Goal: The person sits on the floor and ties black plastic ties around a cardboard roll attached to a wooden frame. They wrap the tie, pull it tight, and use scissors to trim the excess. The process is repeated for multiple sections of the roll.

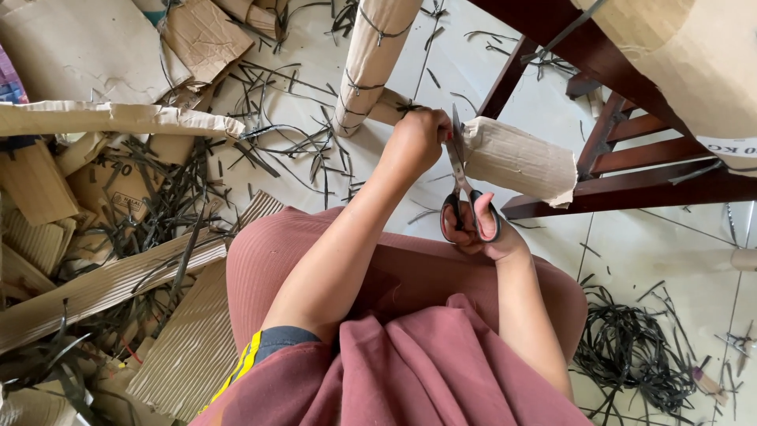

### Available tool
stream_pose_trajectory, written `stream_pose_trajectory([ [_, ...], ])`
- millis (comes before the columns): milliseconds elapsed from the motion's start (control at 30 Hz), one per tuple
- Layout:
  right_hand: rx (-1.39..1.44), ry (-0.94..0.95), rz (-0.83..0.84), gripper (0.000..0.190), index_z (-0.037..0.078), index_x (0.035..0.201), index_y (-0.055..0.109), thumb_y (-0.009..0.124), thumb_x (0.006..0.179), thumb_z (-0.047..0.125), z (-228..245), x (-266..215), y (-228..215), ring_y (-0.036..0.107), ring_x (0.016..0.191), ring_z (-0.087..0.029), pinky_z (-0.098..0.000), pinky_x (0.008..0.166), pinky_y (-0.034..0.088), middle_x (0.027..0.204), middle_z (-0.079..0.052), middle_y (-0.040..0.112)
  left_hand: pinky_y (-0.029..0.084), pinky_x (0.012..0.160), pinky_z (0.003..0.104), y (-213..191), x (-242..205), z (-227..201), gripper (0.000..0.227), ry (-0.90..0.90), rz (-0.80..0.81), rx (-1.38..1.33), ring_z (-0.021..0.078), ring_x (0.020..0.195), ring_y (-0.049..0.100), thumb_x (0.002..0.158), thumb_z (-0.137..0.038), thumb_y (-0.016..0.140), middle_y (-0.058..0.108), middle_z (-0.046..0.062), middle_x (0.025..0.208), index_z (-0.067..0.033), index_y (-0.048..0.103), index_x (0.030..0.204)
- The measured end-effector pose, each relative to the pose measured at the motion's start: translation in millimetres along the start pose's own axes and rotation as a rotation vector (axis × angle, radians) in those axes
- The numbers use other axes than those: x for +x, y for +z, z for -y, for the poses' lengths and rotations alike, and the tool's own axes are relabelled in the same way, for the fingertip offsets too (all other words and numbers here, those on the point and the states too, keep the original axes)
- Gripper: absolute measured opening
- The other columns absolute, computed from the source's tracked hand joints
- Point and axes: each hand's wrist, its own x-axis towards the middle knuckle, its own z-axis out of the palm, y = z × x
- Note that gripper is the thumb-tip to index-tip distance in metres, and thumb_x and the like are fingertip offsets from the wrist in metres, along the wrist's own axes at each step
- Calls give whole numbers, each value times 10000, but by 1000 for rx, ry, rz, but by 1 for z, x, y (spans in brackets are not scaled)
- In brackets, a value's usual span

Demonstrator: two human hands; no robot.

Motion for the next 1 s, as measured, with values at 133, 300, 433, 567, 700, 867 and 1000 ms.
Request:
stream_pose_trajectory([
  [133, 105, 39, -27, 958, 18, 973, 470, 217, 829, 930, -22, 8, -18, 247, 418, -72, -172, 306, 263, 591, -38, 302, 628, 630, 394, -3, 2, 2, 36, -3, 38, 3, 287, 711, 734, 904, -125, 702, 658, 84, 768, -115, 735, 918],
  [300, 133, 0, -105, 869, 109, 802, 424, 274, 792, 965, -38, 2, -18, 214, 362, -39, -167, 287, 256, 490, 59, 255, 622, 658, 401, 7, 7, 9, 64, -19, 60, -42, 321, 746, 742, 879, -82, 732, 690, 113, 776, -70, 751, 938],
  [433, 71, -27, -146, 859, 111, 785, 456, 308, 775, 957, -21, -7, -5, 266, 376, -7, -150, 286, 264, 486, 56, 322, 617, 647, 396, -17, -1, 11, 54, -60, 13, -94, 321, 744, 741, 874, -100, 747, 692, 120, 762, -72, 745, 920],
  [567, -442, -20, -266, 730, 94, 543, 558, 600, 793, 779, 0, -9, 14, 403, 309, -92, -197, 314, 311, 353, -13, 445, 607, 710, 425, -42, -23, -4, 131, -190, 273, 20, 316, 830, 742, 840, -205, 772, 738, 131, 842, -89, 773, 902],
  [700, -733, 194, -316, 336, 57, 734, 714, 907, 744, 332, -74, -7, -60, 630, 640, -245, -348, 672, 534, 573, -147, 670, 600, 844, 432, -2, -34, 42, 245, -347, 658, 309, 312, 1020, 744, 860, -244, 711, 763, 129, 1046, -116, 776, 1059],
  [867, -1143, 596, -403, 484, 89, 1079, 796, 698, 874, 517, 9, -29, 2, 699, 1078, -426, -484, 981, 553, 1007, -237, 769, 579, 812, 373, -10, -36, 1, 238, -274, 554, 98, 288, 998, 739, 821, -72, 629, 740, 75, 1050, -190, 783, 959],
  [1000, -1257, 629, -339, 327, 171, 950, 803, 693, 848, 462, -43, -6, -48, 711, 1055, -368, -452, 957, 556, 926, -153, 773, 461, 1146, 473, -1, -41, -20, 500, -89, 577, -275, 467, 1390, 504, 789, -42, 638, 382, 264, 1599, -173, 715, 1265],
])
